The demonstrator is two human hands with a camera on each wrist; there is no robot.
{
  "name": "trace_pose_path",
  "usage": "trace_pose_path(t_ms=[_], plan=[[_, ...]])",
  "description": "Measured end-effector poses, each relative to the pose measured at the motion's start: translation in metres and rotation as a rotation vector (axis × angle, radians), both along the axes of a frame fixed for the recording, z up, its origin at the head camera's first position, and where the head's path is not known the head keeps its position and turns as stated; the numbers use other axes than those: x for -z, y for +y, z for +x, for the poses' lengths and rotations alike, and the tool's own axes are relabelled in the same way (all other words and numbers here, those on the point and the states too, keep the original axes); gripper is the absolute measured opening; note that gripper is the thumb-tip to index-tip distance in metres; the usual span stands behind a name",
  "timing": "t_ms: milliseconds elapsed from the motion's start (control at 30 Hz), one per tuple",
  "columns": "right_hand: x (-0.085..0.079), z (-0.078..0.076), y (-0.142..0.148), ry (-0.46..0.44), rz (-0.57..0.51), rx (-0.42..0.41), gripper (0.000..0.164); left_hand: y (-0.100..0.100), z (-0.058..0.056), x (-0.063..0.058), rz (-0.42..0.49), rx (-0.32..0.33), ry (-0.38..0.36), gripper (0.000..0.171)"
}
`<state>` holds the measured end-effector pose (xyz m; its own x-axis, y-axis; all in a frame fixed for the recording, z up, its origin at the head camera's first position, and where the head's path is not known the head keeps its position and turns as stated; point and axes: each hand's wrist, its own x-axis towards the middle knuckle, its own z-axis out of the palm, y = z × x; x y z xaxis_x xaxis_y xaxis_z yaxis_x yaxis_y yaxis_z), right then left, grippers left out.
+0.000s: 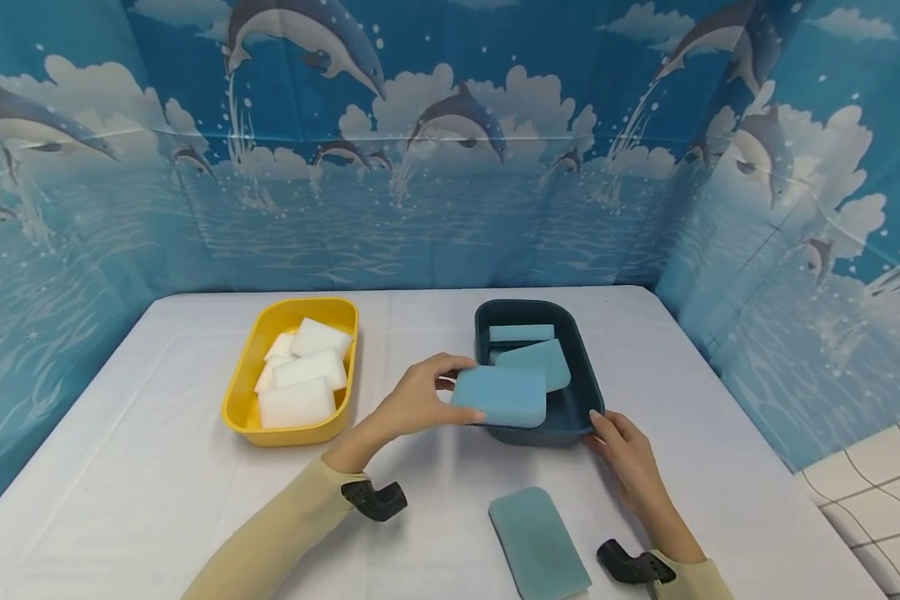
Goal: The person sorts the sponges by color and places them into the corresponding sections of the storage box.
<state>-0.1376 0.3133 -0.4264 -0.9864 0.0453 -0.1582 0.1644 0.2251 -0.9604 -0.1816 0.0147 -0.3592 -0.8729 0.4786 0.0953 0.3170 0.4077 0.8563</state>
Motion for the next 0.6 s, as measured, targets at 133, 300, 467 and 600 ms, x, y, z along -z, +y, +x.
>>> trace_pose_path(t_ms=[133,300,467,600], plan=[[0.000,-0.001,-0.001,-0.001,0.007,-0.001,0.064,0.008,-0.003,0.001,-0.002,-0.020,0.024,0.066],[0.001,-0.001,-0.002,-0.007,0.007,0.001,0.060,0.020,-0.005,0.005,-0.005,-0.041,0.077,0.067],[0.000,0.001,0.000,-0.018,0.025,-0.002,0.067,0.030,-0.005,0.007,-0.054,-0.056,0.133,0.067],[-0.001,0.000,0.001,-0.005,0.018,-0.005,0.067,0.036,-0.007,0.008,-0.074,-0.070,0.161,0.067]])
